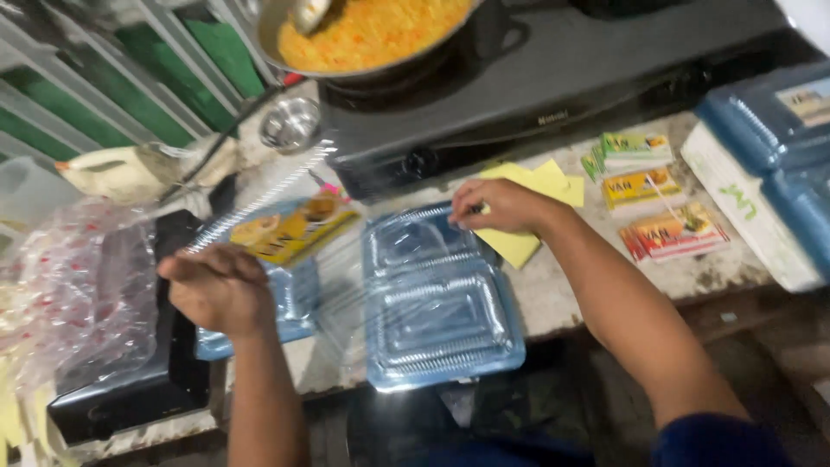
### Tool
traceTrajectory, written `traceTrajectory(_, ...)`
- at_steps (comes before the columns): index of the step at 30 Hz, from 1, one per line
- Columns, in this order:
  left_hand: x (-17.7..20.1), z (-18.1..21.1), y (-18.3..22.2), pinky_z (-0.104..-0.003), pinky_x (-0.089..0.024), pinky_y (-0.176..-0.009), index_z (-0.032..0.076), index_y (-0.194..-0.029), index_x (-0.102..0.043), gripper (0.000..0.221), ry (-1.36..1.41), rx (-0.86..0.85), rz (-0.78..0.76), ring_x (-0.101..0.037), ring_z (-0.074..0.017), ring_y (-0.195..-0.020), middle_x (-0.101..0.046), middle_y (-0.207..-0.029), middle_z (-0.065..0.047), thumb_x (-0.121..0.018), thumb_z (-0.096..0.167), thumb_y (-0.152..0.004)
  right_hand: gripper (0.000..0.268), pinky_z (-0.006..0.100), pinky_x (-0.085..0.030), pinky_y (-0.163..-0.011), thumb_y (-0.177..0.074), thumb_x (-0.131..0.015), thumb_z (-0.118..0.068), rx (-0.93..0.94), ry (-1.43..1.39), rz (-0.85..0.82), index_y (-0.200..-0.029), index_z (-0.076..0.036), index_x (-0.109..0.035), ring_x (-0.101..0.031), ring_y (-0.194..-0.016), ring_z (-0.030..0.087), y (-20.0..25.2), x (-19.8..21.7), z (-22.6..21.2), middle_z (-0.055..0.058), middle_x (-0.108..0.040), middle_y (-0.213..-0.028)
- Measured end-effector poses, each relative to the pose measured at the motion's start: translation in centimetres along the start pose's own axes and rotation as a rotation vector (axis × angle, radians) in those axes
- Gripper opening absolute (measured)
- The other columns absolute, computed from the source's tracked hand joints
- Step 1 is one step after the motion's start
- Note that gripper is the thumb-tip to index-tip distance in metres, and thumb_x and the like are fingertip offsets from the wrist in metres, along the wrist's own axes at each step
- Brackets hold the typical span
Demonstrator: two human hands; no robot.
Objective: Applying yellow labels to the lids of clear plastic food containers in a bakery production area.
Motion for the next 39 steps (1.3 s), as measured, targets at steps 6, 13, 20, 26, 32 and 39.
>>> traceTrajectory(6,7.4,-1.6,-6.7,-0.031,-0.028,-0.024,0.016,-0.062,-0.038,0.052,-0.287,0.408,0.237,-0.038,-0.0167,-0.03,-0.037,-0.042,-0.005,-0.052,0.051,-0.098,0.015,0.033,-0.046,-0.098,-0.087,-0.069,-0.018,-0.19,-0.116,0.011,-0.097,-0.012,-0.079,-0.064,-0.109,0.016,0.1,-0.5,0.2,0.0,-0.068,-0.115)
traceTrajectory(13,18.0,-10.6,-9.0,-0.055,-0.041,-0.081,-0.007,-0.092,-0.068,0.054,-1.294,0.457,-0.198,-0.059,-0.0476,-0.091,-0.066,-0.09,-0.031,-0.054,0.042,-0.109,0.017,0.041,-0.046,-0.101,-0.083,-0.076,-0.015,-0.015,-0.171,0.058,-0.097,-0.007,-0.079,-0.067,-0.11,0.025,-0.4,-0.7,3.2,0.01,-0.074,-0.113)
traceTrajectory(20,16.0,-15.3,-7.7,-0.064,-0.046,-0.091,0.002,-0.132,-0.052,0.08,-1.538,0.632,-0.551,-0.055,-0.0449,-0.12,-0.058,-0.126,-0.025,-0.067,0.068,-0.089,0.016,0.042,-0.047,-0.1,-0.082,-0.075,-0.011,-0.103,-0.19,0.045,-0.097,-0.006,-0.079,-0.068,-0.109,0.025,-0.6,-0.6,3.4,0.01,-0.074,-0.112)
traceTrajectory(26,3.3,-4.9,1.3,-0.061,-0.02,-0.117,0.034,-0.146,-0.045,0.073,-1.581,0.669,-1.322,-0.026,-0.0285,-0.149,-0.032,-0.16,-0.003,-0.054,0.071,-0.083,0.015,0.04,-0.048,-0.099,-0.081,-0.076,-0.012,-0.104,-0.188,0.046,-0.096,-0.007,-0.079,-0.068,-0.107,0.022,-0.9,-0.8,4.0,0.008,-0.075,-0.11)
traceTrajectory(32,9.3,-5.5,1.2,-0.062,-0.015,-0.118,0.033,-0.148,-0.042,0.072,-1.565,0.768,-1.175,-0.023,-0.0233,-0.151,-0.031,-0.161,-0.003,-0.05,0.07,-0.087,0.017,0.041,-0.048,-0.099,-0.082,-0.075,-0.011,-0.13,-0.178,0.058,-0.098,-0.006,-0.078,-0.068,-0.107,0.023,-0.7,-0.8,3.4,0.009,-0.074,-0.111)
traceTrajectory(39,9.7,-5.3,2.6,-0.06,-0.013,-0.119,0.033,-0.154,-0.031,0.074,-1.608,0.68,-1.194,-0.017,-0.0206,-0.152,-0.024,-0.164,-0.001,-0.039,0.072,-0.091,0.017,0.043,-0.046,-0.1,-0.084,-0.074,-0.012,-0.12,-0.191,0.096,-0.1,-0.007,-0.077,-0.067,-0.107,0.026,-0.4,-0.8,3.7,0.01,-0.074,-0.111)
Point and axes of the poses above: each hand's wrist, its own y-axis away from the middle knuckle, its own x-axis out of the back of the hand, z = x × y, the point moved 7 cm from there along -y, towards the middle knuckle
